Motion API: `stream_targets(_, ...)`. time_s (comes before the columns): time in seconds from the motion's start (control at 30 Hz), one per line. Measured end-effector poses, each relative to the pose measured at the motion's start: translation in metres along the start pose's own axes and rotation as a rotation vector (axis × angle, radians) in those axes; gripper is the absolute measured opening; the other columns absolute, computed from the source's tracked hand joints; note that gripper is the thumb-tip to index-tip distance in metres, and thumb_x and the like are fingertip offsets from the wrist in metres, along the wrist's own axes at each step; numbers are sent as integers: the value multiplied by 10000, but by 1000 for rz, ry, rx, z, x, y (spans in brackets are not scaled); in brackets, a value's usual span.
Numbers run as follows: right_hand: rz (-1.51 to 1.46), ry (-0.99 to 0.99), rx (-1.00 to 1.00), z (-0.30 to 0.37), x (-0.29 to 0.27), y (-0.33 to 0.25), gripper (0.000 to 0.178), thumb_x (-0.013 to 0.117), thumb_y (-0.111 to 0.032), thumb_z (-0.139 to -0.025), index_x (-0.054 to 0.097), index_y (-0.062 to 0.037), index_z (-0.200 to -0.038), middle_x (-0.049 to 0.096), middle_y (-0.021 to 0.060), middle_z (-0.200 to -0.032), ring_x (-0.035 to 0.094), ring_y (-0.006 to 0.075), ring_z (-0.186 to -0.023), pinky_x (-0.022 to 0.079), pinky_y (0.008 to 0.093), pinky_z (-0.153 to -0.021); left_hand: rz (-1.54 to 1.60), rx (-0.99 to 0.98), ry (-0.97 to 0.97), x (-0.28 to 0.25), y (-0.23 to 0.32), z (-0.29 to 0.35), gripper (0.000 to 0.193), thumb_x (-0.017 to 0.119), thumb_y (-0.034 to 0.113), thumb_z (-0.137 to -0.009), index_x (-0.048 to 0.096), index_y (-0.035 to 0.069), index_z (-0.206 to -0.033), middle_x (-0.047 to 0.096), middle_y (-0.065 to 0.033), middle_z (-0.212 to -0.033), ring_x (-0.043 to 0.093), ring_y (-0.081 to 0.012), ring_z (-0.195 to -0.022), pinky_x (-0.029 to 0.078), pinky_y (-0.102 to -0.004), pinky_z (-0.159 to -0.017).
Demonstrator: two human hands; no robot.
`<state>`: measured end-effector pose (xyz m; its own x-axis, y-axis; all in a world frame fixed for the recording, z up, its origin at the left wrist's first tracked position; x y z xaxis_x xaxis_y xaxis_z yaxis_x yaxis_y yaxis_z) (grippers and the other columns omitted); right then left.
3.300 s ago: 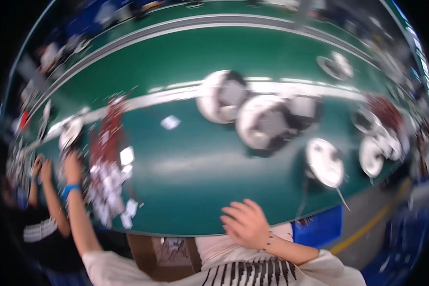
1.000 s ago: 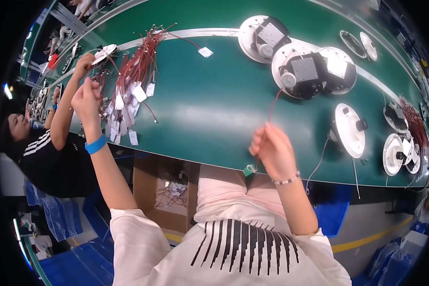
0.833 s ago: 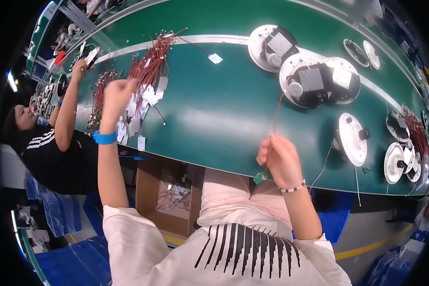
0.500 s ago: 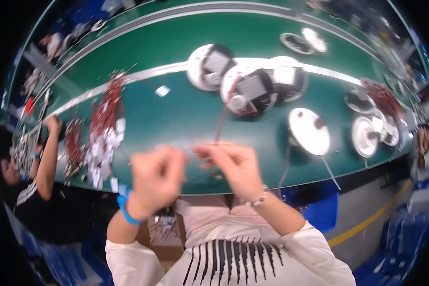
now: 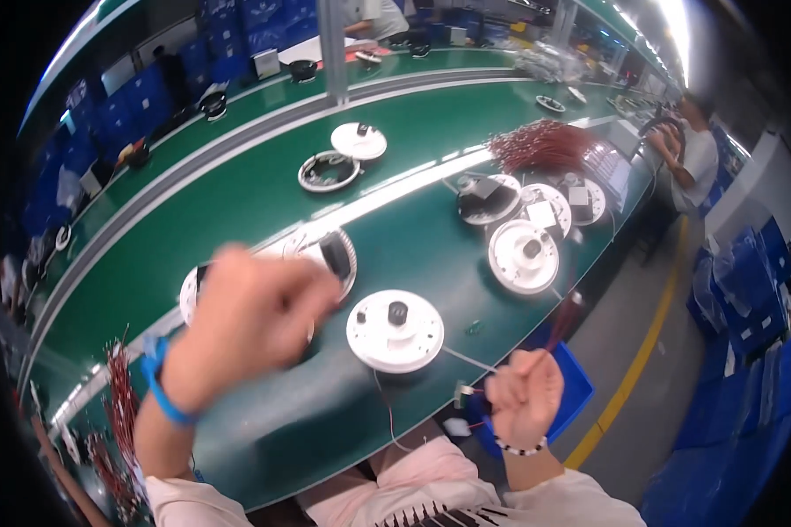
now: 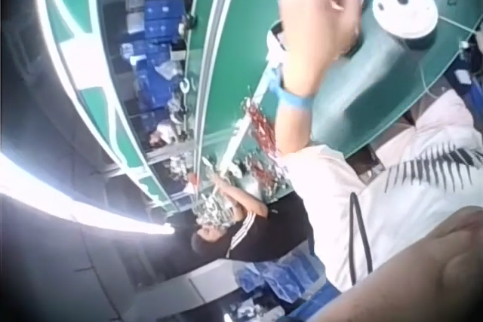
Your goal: Assembling electronic modules into circular plastic housings on a factory production line.
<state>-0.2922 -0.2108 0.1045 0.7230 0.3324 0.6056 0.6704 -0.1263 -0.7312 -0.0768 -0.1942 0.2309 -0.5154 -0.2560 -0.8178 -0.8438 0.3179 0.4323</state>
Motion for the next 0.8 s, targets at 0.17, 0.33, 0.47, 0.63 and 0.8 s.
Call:
stream_targets(0.17, 170, 249, 40, 10, -83, -1, 211, 367, -191, -899, 465, -29, -806, 280, -46, -498, 219, 31, -390, 181, 183, -363, -621, 70, 97, -1, -131, -121, 189, 517, -23, -632, 583, 44, -796, 574, -137, -751, 552, -308, -747, 446, -383, -634)
stream_targets(0.33, 276, 442, 154, 32, -119, 21, 231, 363, -184, -900, 446, -39, -741, 262, -51, -461, 204, 26, -360, 173, 181, -332, -595, -13, 1, 73, -246, -185, 403, 528, -99, -576, 565, 43, -951, 525, -115, -1026, 479, -294, -977, 414, -352, -827)
stream_targets(0.47, 284, 548, 151, 36, -133, 29, 235, 386, -181, -893, 458, -23, -735, 282, -47, -452, 206, 28, -355, 172, 186, -337, -638, 61, -21, 120, -281, -215, 357, 603, -36, -587, 578, 67, -927, 546, -102, -976, 508, -272, -905, 434, -347, -747)
stream_targets(0.63, 284, 595, 139, 24, -140, 40, 234, 399, -175, -889, 455, -8, -734, 283, -46, -442, 213, 31, -354, 165, 192, -346, -595, 110, -103, 139, -321, -229, 161, 583, 20, -610, 629, 77, -754, 577, -92, -846, 555, -270, -770, 456, -349, -685)
stream_targets(0.8, 287, 575, 155, 14, -138, 48, 236, 395, -174, -890, 453, -5, -735, 279, -47, -439, 214, 32, -354, 165, 195, -349, -435, 90, -165, 127, -323, -228, 115, 610, 45, -612, 629, 38, -725, 611, -94, -743, 562, -287, -700, 455, -349, -656)
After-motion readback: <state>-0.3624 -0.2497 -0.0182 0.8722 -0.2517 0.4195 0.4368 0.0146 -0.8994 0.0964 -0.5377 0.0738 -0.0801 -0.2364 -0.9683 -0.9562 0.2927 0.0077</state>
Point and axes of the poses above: each hand's wrist, its own z-axis away from the middle knuckle, its own x-axis out of the palm, y = z × x, the point moved 8 cm from there along -z, towards the middle knuckle
